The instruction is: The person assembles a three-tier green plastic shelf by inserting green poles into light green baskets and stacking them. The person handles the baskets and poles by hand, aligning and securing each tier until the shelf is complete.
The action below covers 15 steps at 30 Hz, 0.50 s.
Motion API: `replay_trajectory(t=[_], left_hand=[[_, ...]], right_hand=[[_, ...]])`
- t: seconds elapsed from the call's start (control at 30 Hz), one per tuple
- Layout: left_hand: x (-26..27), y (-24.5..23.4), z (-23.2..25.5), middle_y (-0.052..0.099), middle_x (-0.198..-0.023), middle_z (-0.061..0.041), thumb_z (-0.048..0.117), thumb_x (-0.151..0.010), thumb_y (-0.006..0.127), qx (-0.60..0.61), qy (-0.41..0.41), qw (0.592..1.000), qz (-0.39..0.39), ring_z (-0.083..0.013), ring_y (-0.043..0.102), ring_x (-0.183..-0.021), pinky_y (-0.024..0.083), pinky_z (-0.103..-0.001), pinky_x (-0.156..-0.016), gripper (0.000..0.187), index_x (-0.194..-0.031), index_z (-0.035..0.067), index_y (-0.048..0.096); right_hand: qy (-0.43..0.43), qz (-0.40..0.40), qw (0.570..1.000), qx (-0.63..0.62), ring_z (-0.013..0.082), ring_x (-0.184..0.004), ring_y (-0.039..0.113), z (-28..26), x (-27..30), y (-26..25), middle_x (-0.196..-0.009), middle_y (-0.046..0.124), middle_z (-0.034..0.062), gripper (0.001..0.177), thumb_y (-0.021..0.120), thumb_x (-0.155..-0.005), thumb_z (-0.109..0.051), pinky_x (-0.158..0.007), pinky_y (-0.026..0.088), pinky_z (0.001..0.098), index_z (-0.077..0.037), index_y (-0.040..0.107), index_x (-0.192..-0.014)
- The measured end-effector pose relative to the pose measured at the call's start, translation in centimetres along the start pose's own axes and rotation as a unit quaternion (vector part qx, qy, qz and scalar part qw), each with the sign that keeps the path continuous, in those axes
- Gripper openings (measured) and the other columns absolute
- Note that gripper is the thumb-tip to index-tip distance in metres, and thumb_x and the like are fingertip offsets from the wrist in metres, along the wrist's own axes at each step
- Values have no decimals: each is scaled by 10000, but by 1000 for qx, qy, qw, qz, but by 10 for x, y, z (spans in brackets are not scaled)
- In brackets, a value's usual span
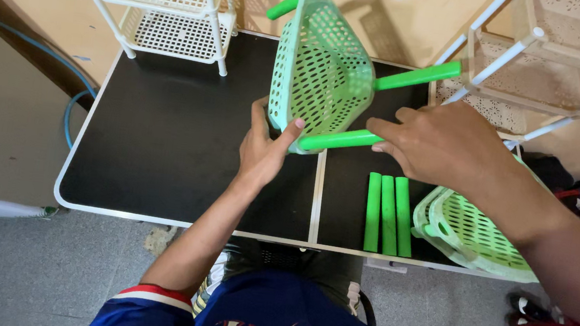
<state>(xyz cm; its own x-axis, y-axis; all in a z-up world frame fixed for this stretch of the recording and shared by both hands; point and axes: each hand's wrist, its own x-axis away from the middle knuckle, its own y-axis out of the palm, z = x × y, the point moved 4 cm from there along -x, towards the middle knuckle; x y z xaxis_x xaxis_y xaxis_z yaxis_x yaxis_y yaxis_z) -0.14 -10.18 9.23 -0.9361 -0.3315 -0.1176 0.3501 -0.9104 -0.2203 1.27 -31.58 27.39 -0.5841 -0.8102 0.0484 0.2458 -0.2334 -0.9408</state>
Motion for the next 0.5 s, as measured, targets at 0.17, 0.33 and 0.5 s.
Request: replay_trajectory(t=[0.17, 0.33, 0.5], left_hand=[[3, -7, 7, 744, -1097, -195, 516, -917, 651, -69, 22, 996, 57, -372, 724, -1049, 525, -458, -918, 705, -1437, 89, 441], [6, -8, 12, 754, -1009, -181, 521, -895, 654, -99, 11, 993, 63, -376, 734, -958, 531, -467, -866, 681, -1400, 100, 478], [11, -5, 16, 760, -930, -166, 499, -891, 675, -150, 52, 985, 70, -383, 705, -836, 511, -483, -824, 667, -1395, 104, 486]], right_hand=[[0, -36, 999, -13, 329, -576, 697, -9, 0, 3, -680, 693, 84, 412, 571, -931, -472, -509, 549, 465, -227, 710, -1232], [-21, -33, 999, -25, 327, -530, 690, -17, 2, 9, -665, 703, 90, 442, 558, -943, -471, -509, 542, 465, -182, 704, -1244], [-45, 23, 998, -39, 306, -492, 671, -21, 2, 14, -644, 677, 78, 393, 587, -930, -430, -449, 512, 453, -172, 721, -1194]])
